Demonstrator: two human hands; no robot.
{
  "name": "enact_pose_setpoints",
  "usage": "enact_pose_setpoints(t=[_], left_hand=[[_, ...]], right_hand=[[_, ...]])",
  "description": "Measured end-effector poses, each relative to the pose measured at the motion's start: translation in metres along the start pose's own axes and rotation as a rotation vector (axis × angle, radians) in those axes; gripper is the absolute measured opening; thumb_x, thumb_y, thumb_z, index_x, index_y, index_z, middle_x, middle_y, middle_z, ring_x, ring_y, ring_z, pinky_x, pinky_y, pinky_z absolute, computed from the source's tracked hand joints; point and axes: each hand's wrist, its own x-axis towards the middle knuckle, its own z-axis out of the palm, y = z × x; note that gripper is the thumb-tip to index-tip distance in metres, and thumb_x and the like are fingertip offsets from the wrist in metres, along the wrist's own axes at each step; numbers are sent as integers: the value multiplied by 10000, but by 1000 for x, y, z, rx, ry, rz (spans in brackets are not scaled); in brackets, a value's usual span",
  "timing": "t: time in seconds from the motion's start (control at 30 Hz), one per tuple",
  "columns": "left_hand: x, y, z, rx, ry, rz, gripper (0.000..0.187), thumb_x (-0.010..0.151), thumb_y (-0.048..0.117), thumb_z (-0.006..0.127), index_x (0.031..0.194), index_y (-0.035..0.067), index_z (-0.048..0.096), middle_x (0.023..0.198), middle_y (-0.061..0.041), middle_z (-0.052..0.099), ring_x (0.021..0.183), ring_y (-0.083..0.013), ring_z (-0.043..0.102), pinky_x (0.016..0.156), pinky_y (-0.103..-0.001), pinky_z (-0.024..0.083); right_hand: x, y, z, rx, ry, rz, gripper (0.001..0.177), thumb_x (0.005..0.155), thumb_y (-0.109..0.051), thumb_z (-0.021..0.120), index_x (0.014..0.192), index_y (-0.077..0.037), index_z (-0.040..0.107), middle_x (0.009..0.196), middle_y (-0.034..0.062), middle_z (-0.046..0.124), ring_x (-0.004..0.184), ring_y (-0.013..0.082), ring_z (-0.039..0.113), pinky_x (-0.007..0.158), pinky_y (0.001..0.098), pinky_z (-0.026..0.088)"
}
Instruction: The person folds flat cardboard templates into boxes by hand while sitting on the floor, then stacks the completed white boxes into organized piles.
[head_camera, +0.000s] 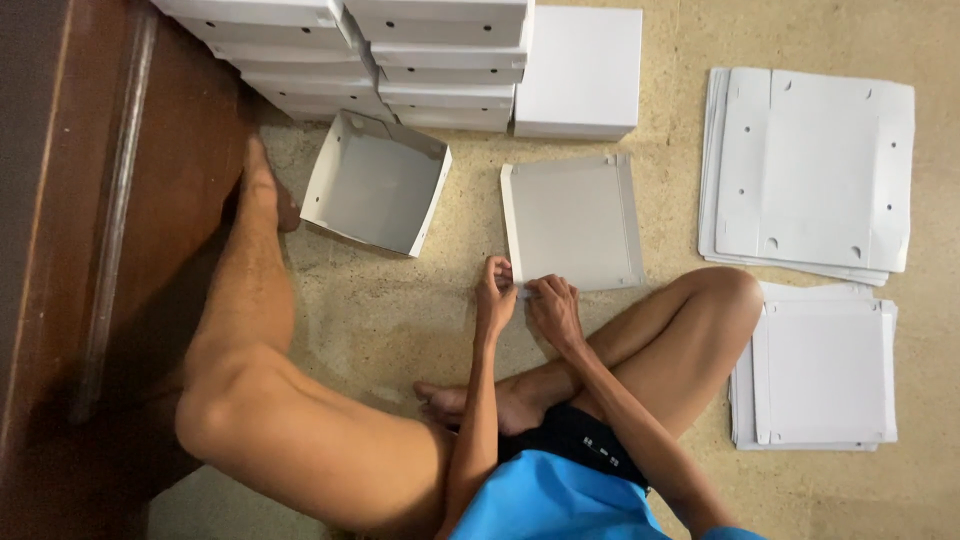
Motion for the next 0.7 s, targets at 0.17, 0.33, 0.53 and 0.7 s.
enact_pose_setpoints(t=[0.17, 0.33, 0.53, 0.7], left_hand=[[0, 6, 3, 18, -43, -2, 161, 858, -16, 565, 997, 66, 570, 928, -132, 622, 903, -295, 665, 806, -427, 548], [-7, 8, 0, -41, -87, 2, 217, 855, -53, 569, 1048, 20, 637, 1020, -186, 622, 989, -339, 663, 875, -412, 549], [-1, 5, 2, -113, -58, 25, 215, 829, -43, 699, 1039, 6, 685, 985, -168, 618, 951, -308, 682, 841, -358, 580], [2, 9, -1, -14, -50, 149, 77, 847, 2, 695, 922, 18, 688, 877, -141, 624, 842, -280, 698, 754, -341, 582]], right_hand=[[5, 31, 11, 109, -45, 99, 176, 896, -97, 615, 1042, -170, 682, 981, 32, 650, 993, 254, 631, 925, 460, 420], [5, 30, 6, 175, -1, 87, 163, 899, -53, 626, 1028, -127, 692, 963, 71, 662, 943, 281, 661, 865, 429, 480], [-1, 27, -14, 114, 12, 53, 208, 851, -122, 717, 1053, -99, 678, 998, 105, 638, 964, 313, 655, 881, 433, 495], [-20, -22, -57, 270, 94, 424, 81, 938, -103, 660, 959, -25, 666, 729, 120, 671, 678, 241, 675, 647, 352, 522]])
